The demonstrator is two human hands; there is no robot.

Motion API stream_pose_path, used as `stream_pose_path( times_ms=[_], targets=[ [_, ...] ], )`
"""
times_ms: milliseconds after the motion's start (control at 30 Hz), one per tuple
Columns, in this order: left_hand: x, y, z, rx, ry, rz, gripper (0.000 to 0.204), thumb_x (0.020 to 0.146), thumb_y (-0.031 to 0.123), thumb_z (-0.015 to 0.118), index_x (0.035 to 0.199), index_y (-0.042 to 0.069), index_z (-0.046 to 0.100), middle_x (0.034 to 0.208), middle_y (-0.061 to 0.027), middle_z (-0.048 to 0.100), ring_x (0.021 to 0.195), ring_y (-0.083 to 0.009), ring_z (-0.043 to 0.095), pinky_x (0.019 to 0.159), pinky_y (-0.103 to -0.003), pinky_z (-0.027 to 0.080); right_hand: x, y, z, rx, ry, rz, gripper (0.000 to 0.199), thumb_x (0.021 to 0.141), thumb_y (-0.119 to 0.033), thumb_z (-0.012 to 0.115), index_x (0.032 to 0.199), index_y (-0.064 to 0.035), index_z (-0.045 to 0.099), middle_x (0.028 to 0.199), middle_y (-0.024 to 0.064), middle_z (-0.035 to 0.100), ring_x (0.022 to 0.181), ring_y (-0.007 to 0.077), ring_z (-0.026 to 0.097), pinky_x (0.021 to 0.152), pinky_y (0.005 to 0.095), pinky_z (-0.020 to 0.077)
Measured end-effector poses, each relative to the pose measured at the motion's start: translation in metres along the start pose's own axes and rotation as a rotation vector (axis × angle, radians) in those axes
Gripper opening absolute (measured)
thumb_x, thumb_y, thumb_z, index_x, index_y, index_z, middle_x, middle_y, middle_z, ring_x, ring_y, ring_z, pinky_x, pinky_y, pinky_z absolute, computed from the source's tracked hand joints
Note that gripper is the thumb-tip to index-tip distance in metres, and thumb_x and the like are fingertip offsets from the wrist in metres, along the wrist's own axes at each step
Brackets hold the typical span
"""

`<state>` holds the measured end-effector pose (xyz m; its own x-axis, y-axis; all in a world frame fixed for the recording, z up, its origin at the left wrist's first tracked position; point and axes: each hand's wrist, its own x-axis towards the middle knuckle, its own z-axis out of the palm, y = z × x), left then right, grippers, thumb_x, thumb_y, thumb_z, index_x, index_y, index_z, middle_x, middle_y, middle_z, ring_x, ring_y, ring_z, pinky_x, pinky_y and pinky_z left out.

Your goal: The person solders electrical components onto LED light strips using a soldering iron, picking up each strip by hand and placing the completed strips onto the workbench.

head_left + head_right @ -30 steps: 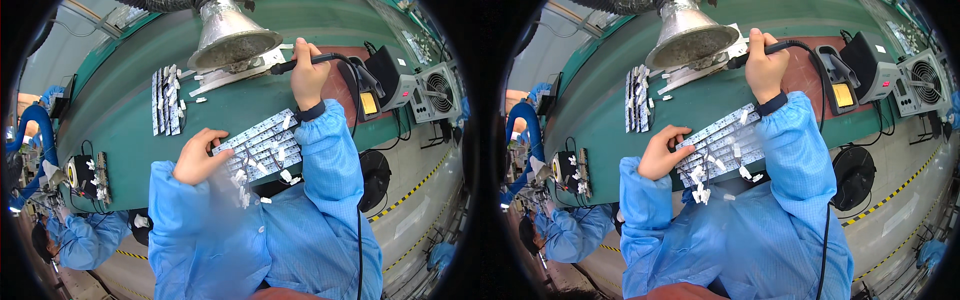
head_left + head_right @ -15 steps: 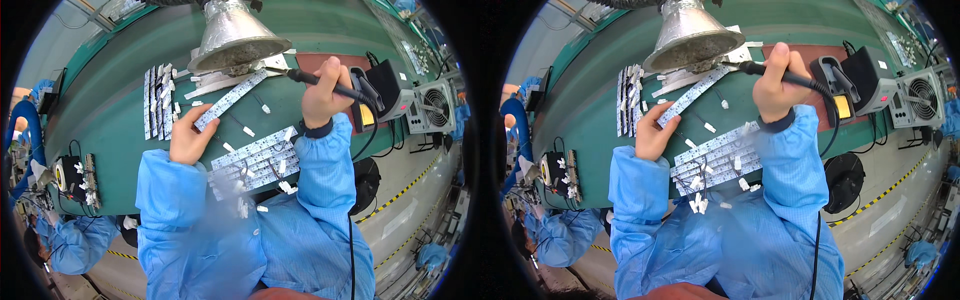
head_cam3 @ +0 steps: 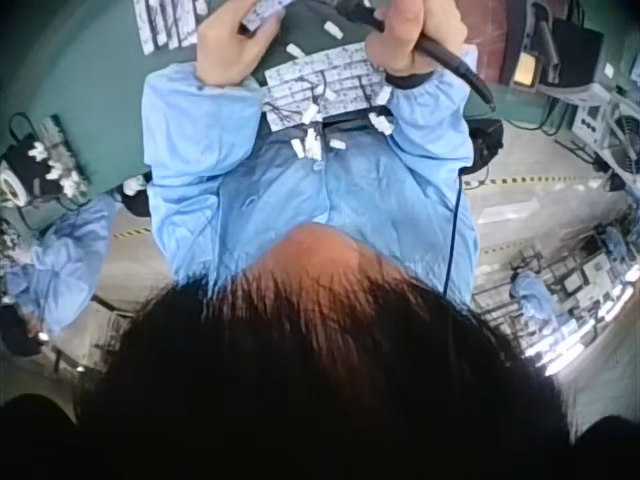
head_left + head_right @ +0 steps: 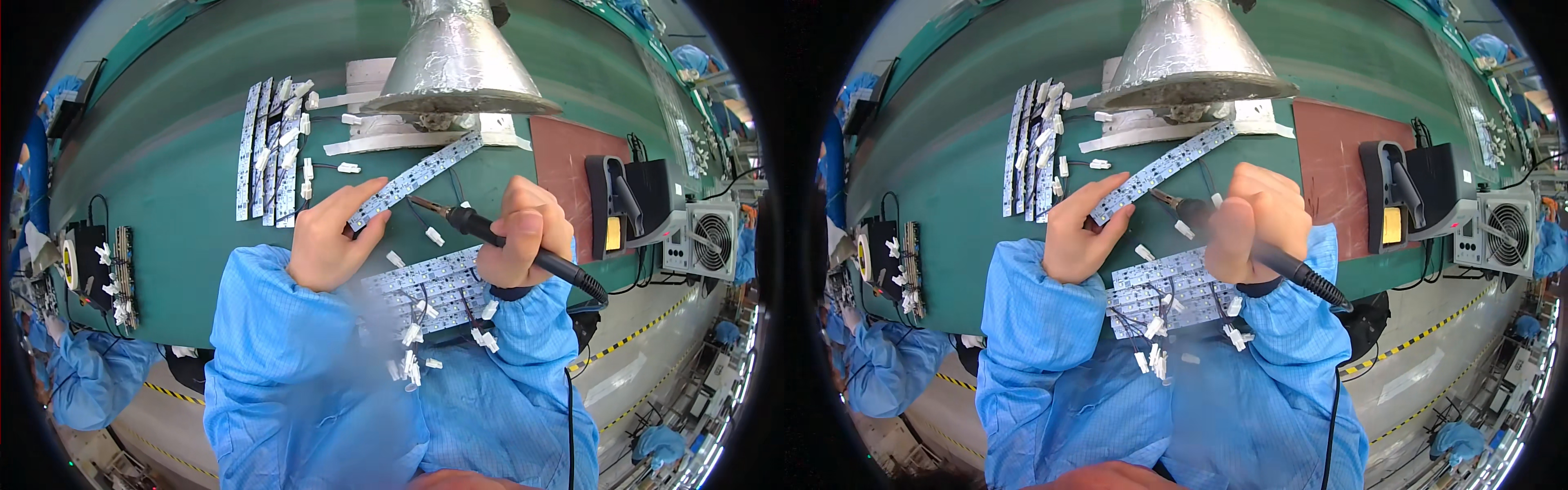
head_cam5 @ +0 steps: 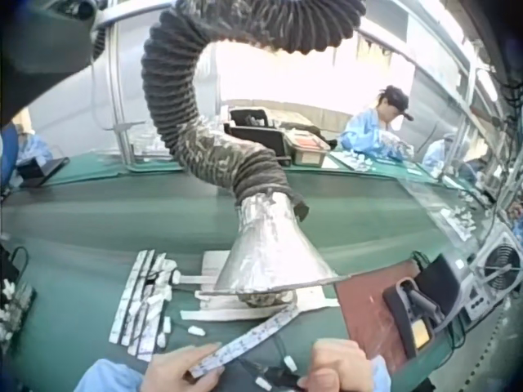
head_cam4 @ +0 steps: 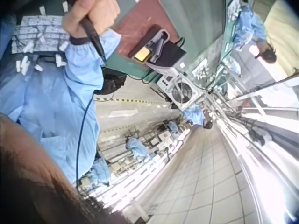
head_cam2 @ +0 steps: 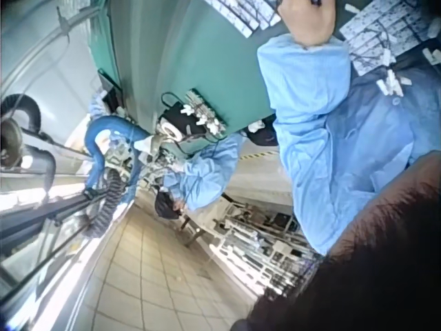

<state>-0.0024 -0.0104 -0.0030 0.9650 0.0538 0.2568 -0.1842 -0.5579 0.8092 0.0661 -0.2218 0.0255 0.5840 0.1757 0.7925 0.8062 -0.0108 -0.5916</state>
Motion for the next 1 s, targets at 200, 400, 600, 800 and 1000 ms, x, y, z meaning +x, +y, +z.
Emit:
stream_pose_path(
  times_ms=[200,400,600,800,1000],
  targets=[
    [0.0012,-0.0015,0.0010,0.005,0.003,0.011,0.040,0.078,0.003,0.075,0.118,0.006,0.067,0.082,-0.0070,0.066,0.051,-0.0117,0.051,0.046,-0.026,0.041,0.0000,0.0022,0.0018,-0.022,-0.018,0.005,0.033,0.094,-0.007,0.053,0.066,-0.0029,0.037,0.053,0.0055,0.039,0.042,0.0179,0.034,0.040,0.0324,0.0232],
    [0.0002,-0.0028,0.0015,0.004,0.009,0.027,0.040,0.078,0.003,0.074,0.117,0.006,0.067,0.079,-0.0066,0.065,0.050,-0.0118,0.051,0.045,-0.026,0.040,-0.0006,0.0030,0.0031,0.008,-0.017,0.016,0.034,0.095,-0.008,0.053,0.066,-0.0034,0.035,0.053,0.0051,0.039,0.042,0.0175,0.034,0.040,0.0328,0.0241],
    [-0.0007,-0.0043,0.0024,-0.013,0.007,0.033,0.040,0.079,0.000,0.074,0.119,0.004,0.067,0.079,-0.0046,0.064,0.053,-0.0061,0.048,0.045,-0.022,0.037,-0.0014,0.0031,0.0025,0.024,-0.017,0.022,0.033,0.094,-0.007,0.052,0.066,-0.0036,0.035,0.053,0.0049,0.038,0.042,0.0175,0.034,0.040,0.0328,0.0237],
    [-0.0012,-0.0046,0.0032,-0.020,0.017,0.038,0.041,0.079,0.000,0.074,0.119,0.004,0.067,0.079,-0.0046,0.064,0.053,-0.0061,0.048,0.045,-0.022,0.036,-0.0013,0.0033,0.0025,0.034,-0.023,0.032,0.032,0.094,-0.006,0.052,0.066,-0.0033,0.035,0.053,0.0046,0.039,0.042,0.0176,0.033,0.041,0.0329,0.0233],
    [-0.0005,-0.0020,0.0024,-0.010,0.020,0.031,0.041,0.078,0.000,0.075,0.118,0.005,0.067,0.079,-0.0047,0.065,0.053,-0.0065,0.047,0.046,-0.023,0.036,-0.0007,0.0039,0.0021,0.050,-0.029,0.039,0.031,0.094,-0.005,0.052,0.067,-0.0027,0.037,0.053,0.0050,0.040,0.042,0.0175,0.034,0.040,0.0327,0.0238]
  ],
)
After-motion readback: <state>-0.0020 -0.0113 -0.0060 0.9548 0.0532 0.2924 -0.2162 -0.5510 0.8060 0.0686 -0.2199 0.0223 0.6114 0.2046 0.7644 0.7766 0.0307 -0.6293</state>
